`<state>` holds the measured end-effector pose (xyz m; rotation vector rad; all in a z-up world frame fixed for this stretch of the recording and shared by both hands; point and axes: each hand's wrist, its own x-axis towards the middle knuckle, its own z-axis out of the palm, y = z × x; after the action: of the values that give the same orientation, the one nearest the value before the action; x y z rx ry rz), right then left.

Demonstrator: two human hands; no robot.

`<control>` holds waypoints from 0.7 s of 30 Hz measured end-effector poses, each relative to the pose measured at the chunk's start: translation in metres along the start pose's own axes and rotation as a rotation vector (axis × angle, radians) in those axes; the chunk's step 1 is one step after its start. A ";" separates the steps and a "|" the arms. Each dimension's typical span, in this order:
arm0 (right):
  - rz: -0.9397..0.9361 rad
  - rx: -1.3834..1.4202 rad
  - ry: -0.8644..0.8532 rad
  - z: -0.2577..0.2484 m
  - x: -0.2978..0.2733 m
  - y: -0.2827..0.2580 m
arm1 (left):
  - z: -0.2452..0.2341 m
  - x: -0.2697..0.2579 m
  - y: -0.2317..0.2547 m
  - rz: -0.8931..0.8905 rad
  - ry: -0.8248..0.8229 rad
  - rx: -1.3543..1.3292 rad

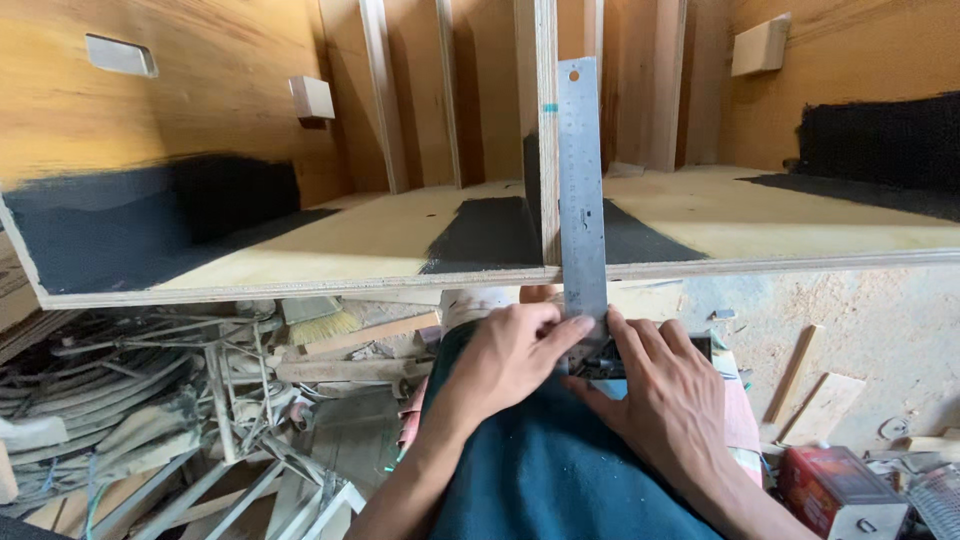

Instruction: The person uses a square and a pen to measure and mark lines on a wooden structure. They hold the square against the edges of the wood and draw precise marks with the pen.

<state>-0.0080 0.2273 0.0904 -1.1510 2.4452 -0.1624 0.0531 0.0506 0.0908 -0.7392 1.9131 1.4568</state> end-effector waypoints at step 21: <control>0.189 0.075 0.162 0.037 -0.019 -0.014 | -0.107 0.138 0.055 1.187 -0.136 1.283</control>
<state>0.0287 0.2356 0.0678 -0.9002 2.6485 -0.2978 -0.0926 -0.0491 0.0432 1.1862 2.6434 0.3597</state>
